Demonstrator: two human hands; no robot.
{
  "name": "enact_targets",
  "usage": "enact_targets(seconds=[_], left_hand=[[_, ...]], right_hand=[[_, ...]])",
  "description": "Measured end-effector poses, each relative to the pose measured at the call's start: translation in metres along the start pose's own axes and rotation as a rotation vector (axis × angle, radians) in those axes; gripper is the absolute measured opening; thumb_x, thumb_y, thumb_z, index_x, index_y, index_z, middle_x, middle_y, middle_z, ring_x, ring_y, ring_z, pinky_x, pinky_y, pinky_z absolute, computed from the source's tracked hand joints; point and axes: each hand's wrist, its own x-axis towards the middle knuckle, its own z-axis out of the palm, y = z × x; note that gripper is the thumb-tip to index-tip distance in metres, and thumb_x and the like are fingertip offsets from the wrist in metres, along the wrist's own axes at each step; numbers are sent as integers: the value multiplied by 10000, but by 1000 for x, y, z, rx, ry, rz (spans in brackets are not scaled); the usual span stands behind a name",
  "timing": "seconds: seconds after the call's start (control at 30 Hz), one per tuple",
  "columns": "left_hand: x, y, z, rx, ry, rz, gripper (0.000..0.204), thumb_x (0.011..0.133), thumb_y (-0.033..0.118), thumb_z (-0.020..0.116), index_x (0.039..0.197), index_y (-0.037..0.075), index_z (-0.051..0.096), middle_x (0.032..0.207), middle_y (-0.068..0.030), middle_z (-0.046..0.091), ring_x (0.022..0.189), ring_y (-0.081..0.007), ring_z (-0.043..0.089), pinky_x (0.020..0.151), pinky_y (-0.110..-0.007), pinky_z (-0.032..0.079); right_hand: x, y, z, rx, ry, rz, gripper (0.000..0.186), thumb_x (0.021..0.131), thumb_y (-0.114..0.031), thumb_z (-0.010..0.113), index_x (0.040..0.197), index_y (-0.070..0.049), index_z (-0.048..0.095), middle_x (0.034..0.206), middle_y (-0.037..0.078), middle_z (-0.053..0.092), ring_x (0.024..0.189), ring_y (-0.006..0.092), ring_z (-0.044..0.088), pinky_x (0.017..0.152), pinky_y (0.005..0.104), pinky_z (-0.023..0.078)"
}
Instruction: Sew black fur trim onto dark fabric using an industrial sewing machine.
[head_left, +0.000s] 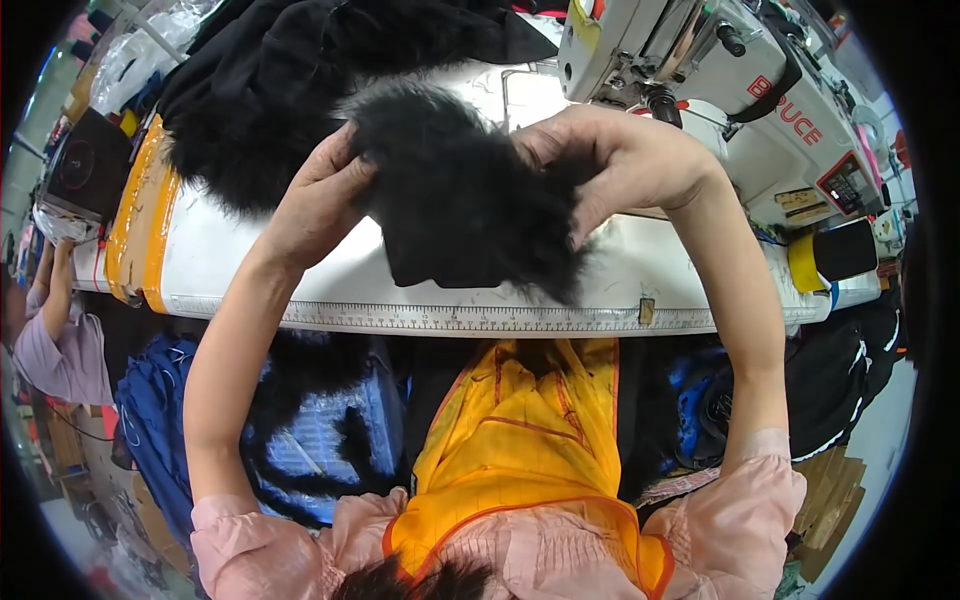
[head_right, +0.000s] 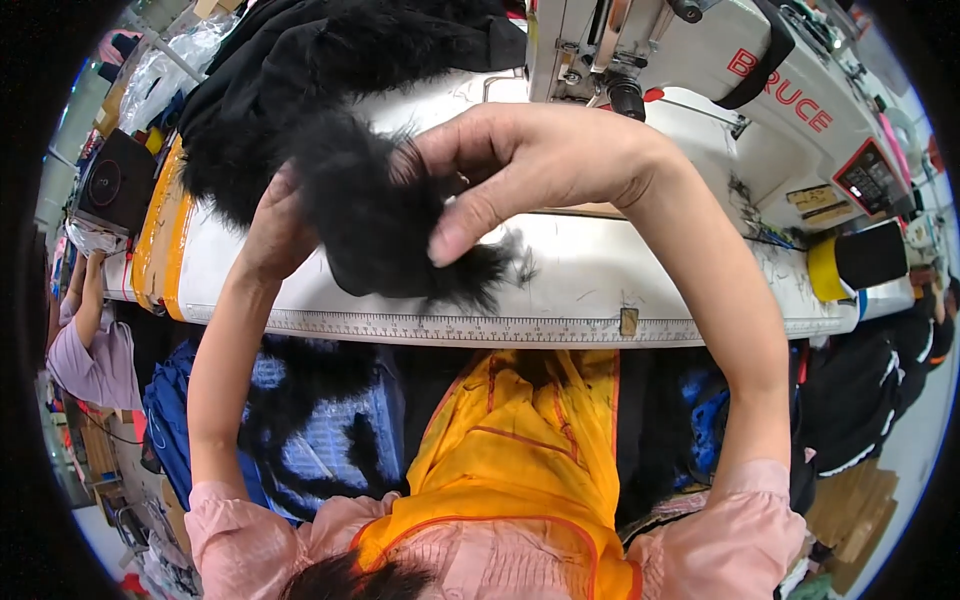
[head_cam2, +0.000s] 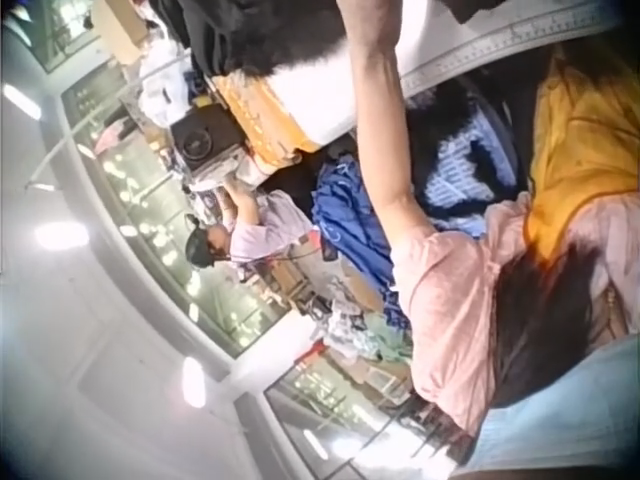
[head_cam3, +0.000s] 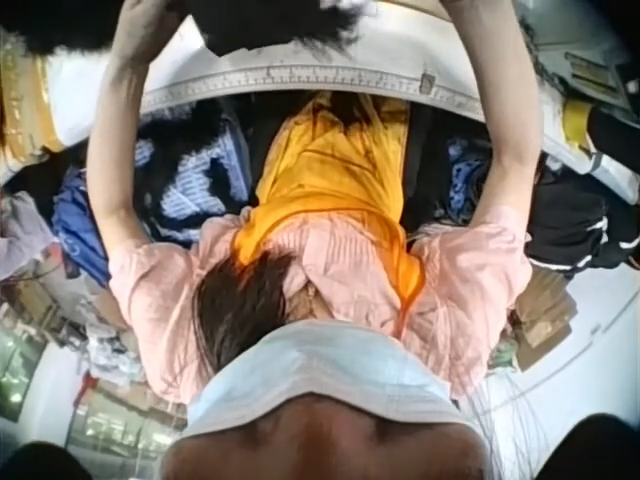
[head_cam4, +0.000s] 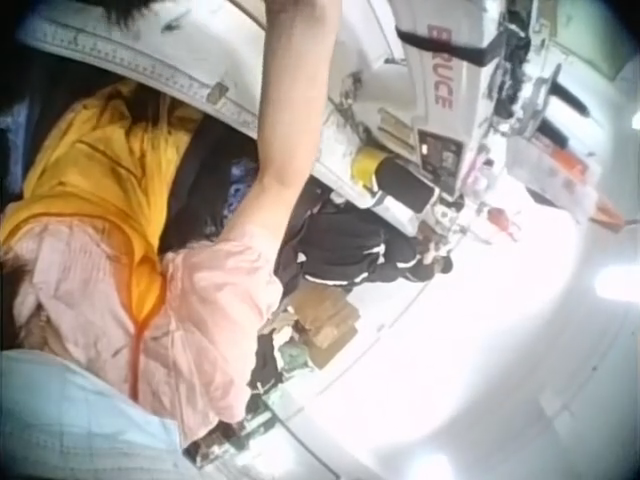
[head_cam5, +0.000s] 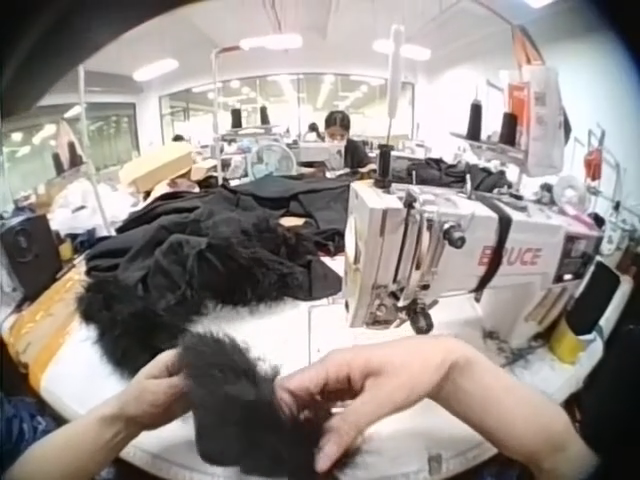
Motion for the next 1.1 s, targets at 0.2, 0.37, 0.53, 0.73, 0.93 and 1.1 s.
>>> enact_targets(seconds=[0.2, 0.37, 0.53, 0.73, 0.93, 1.1], left_hand=[[7, 31, 36, 856, 84, 334, 388, 842, 69, 586, 1216, 37, 487, 1148, -68, 563, 1002, -149, 572, 861, -268, 457], [19, 19, 79, 1078, -235, 182, 483, 769, 192, 693, 1167, -10, 510, 1012, -190, 613, 927, -321, 602, 785, -346, 466], [12, 21, 59, 698, 2, -303, 243, 838, 191, 657, 960, -18, 632, 712, 0, 606, 594, -22, 504, 520, -181, 405], [12, 27, 68, 502, 231, -25, 208, 847, 163, 657, 959, -12, 636, 800, -17, 643, 692, -75, 596, 581, -201, 468], [-4, 28, 99, 1370, 78, 499, 211, 751, 22, 646, 950, -23, 594, 860, -179, 625, 794, -350, 610, 670, -351, 487], [-11, 14, 99, 1239, 65, 361, 235, 734, 50, 681, 942, -21, 599, 845, -193, 620, 776, -341, 614, 663, -342, 486]], right_hand=[[-1, 3, 16, -1327, 97, -14, 240, 741, -194, 671, 922, -74, 568, 837, 97, 572, 771, 267, 591, 666, 344, 466], [-7, -5, 54, -1602, 230, -51, 245, 667, -136, 651, 891, -98, 558, 901, 48, 556, 821, 235, 578, 709, 351, 453], [-13, 19, 57, -1593, 594, -293, 230, 665, -130, 636, 878, -110, 551, 978, 28, 571, 843, 210, 563, 724, 335, 446], [-11, 44, 74, -1799, 405, -281, 184, 688, -166, 589, 867, -127, 578, 843, -14, 580, 783, 128, 567, 657, 258, 432], [-16, 24, 62, -1540, 731, -517, 233, 675, -107, 676, 893, -92, 595, 768, 17, 603, 621, 146, 594, 552, 277, 461], [-20, 37, 67, -1232, 814, -427, 293, 654, -43, 736, 900, -71, 579, 756, 51, 611, 660, 189, 624, 559, 286, 485]])
